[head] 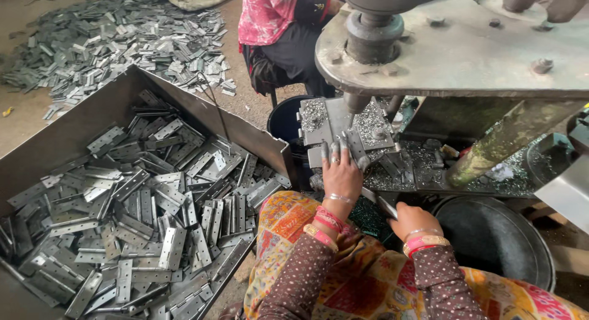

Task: The person repeatedly picks up small metal plates from a nearby bin, places them into a manual punching machine, and operates the lever to process them. The processed plates are then discarded into a pile on the floor.

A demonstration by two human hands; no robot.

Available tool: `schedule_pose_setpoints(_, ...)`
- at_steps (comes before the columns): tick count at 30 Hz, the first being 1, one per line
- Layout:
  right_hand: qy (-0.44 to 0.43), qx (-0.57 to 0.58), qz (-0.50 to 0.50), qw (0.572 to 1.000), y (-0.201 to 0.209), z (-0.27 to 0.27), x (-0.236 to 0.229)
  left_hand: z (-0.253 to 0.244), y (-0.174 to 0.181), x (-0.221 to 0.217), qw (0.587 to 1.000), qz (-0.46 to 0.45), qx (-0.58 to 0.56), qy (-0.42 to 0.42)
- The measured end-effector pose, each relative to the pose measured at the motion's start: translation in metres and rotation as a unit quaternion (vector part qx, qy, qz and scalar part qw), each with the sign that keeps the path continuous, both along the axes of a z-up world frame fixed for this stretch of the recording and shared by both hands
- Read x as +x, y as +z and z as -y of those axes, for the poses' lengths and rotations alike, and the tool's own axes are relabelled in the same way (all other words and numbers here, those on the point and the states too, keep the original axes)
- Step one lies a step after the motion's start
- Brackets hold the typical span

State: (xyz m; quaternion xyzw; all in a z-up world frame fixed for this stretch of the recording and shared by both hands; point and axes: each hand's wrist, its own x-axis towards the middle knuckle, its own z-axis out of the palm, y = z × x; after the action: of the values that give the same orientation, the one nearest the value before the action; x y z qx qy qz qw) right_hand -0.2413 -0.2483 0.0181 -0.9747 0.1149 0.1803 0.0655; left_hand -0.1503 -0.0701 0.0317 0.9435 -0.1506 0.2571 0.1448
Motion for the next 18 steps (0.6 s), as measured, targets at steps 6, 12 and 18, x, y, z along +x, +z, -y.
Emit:
schedule_pose_setpoints(6, -0.021, -0.004, 0.026, 0.999, -0.059, 0.019, -0.008, 0.01, -0.005, 0.019, 0.999, -0.02, 0.012, 0.031)
schedule_pose_setpoints(12, -0.028, 0.069, 0.042, 0.996, -0.143, 0.028, -0.028, -0.005, -0.005, 0.025, 1.0, -0.024, 0.002, 0.02)
schedule_pose_setpoints(18, -0.038, 0.023, -0.102, 0.994, -0.092, 0.035, 0.012, -0.001, -0.003, 0.037, 0.997, -0.068, 0.024, 0.011)
